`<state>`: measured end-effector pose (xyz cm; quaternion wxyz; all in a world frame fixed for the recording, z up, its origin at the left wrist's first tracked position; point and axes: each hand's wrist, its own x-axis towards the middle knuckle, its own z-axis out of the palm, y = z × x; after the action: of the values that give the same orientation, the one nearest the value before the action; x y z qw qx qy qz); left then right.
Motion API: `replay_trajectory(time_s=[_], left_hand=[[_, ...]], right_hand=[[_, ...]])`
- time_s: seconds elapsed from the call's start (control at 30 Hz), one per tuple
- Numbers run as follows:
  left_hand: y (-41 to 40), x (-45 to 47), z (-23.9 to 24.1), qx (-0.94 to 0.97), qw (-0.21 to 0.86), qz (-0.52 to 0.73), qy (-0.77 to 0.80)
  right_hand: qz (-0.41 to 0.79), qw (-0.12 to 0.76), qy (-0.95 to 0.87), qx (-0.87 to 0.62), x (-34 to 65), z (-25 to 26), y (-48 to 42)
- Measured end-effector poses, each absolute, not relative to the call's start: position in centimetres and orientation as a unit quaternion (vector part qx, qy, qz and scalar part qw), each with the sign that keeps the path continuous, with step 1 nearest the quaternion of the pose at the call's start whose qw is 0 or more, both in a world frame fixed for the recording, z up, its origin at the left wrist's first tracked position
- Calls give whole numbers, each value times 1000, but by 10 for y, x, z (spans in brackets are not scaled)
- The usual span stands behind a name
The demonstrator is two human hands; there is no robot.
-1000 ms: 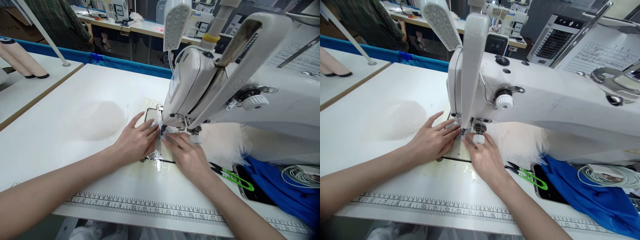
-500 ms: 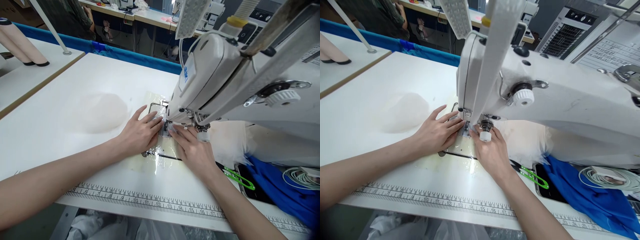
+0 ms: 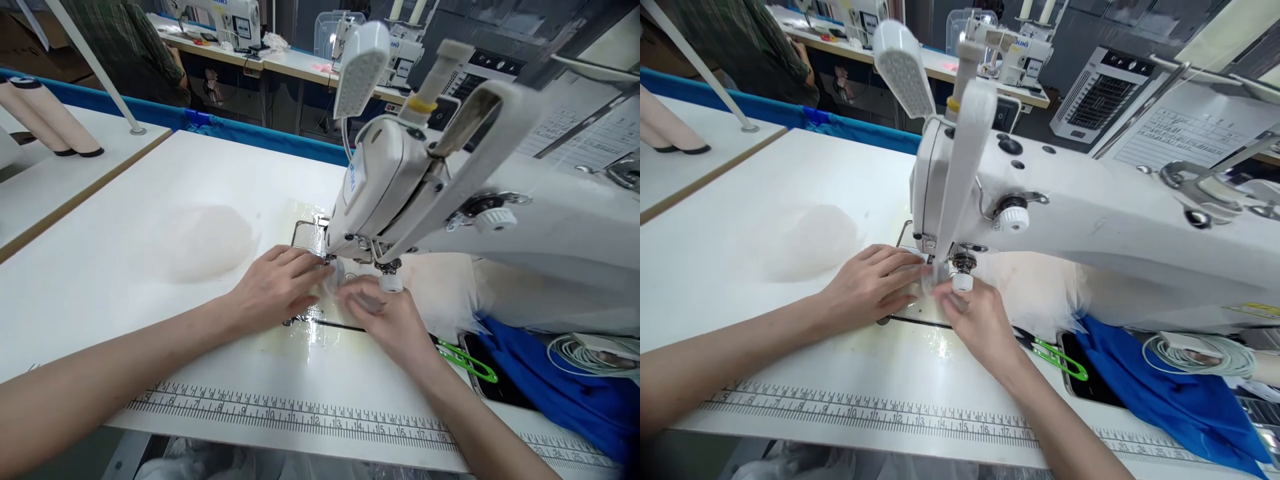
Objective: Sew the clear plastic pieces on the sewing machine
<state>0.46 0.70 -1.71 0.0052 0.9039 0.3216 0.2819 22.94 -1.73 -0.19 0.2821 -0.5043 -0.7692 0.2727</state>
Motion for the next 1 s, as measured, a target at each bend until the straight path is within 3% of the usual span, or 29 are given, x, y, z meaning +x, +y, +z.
replay_trajectory(time_s=[0.1, 0.23, 0.33, 0.43, 0.57, 0.67, 0.77, 0.87, 0.93, 1.0], left_hand=[[2, 4, -7, 876, 208, 329, 286], [-6, -2, 15, 751, 504, 303, 301], [-9, -7, 25, 678, 607, 291, 295], [-8, -11, 31, 663, 632, 282, 285], [-5, -14, 50, 695, 579, 278, 324], [-11, -15, 71, 749, 482, 264, 371], [-35, -10, 80, 856, 243, 261, 375], [-75, 6, 69, 932, -30, 261, 249], [-103, 18, 55, 960, -69, 201, 182], [-123, 26, 44, 982, -14, 142, 127]], right_hand=[[542, 259, -650, -466, 232, 14, -21], [676, 275, -553, -402, 231, 24, -23], [727, 259, -529, -353, 228, 25, -25], [735, 273, -530, -324, 225, 24, -27], [684, 312, -566, -338, 222, 19, -29], [650, 296, -603, -357, 220, 17, -29], [654, 279, -607, -354, 220, 15, -29], [683, 312, -575, -324, 220, 15, -31], [710, 322, -550, -298, 220, 14, -32], [735, 310, -534, -280, 220, 14, -33]])
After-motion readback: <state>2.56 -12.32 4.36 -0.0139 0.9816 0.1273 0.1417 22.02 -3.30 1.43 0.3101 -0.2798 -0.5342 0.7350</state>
